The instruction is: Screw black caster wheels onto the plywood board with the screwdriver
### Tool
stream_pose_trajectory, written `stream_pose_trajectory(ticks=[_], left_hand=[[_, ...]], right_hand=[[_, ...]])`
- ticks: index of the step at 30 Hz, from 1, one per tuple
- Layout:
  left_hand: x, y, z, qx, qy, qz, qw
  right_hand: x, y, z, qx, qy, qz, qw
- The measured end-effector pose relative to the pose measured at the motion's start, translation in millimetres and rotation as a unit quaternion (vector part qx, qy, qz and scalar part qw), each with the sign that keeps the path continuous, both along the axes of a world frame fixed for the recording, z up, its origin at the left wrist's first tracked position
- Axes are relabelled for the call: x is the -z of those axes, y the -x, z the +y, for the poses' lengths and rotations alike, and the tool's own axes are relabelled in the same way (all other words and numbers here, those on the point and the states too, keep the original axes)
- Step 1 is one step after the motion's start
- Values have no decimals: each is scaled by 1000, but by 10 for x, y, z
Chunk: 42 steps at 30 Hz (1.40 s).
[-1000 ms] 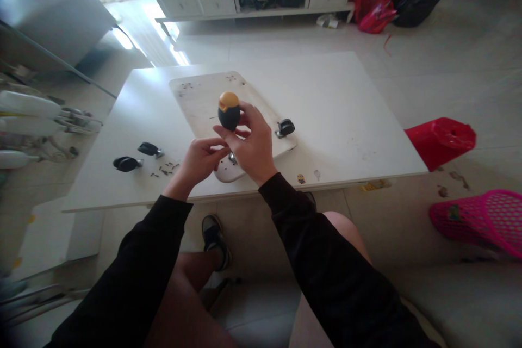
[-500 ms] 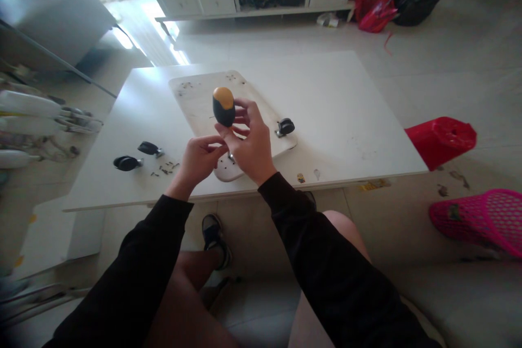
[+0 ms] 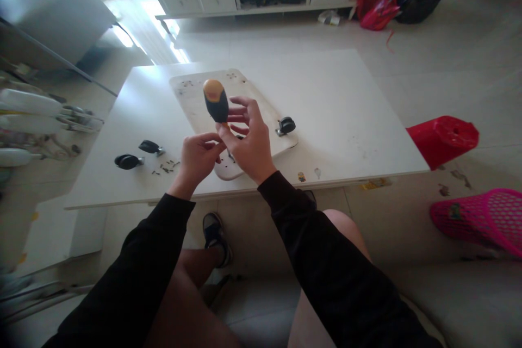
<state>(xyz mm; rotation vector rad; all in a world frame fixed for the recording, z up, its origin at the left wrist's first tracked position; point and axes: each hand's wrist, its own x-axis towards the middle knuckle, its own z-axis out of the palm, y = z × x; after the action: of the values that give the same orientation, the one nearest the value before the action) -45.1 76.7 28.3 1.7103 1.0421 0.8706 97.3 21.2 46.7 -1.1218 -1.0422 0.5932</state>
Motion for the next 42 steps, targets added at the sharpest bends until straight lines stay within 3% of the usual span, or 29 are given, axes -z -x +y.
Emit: stream_pose_trajectory(ticks=[3,7,14,21,27,33,42], left_hand=[[4,-31,-9,-33,-11,-9,999],[49,-47,-1,-25,-23,-15,999],[34,13,19,53,14,-31,998],[37,-60,-24,-1,-22,-11,1000],[17,-29,-6,77,32,-16,996],[57,-62,-10,18,-11,-2,1000],[-63,190,106,33,13,17,999]], right_hand=[[-16,6,-3,-5,6,1,1000],[-39,10,-2,-1,8,17,1000],[-14,28,-10,-14,-21,27,999],[27,23,16,15,8,-10,1000],[57,18,17,0,7,8,1000],[12,47,-14,3,-11,6,1000],[136,-50,81,29,-53,1,998]])
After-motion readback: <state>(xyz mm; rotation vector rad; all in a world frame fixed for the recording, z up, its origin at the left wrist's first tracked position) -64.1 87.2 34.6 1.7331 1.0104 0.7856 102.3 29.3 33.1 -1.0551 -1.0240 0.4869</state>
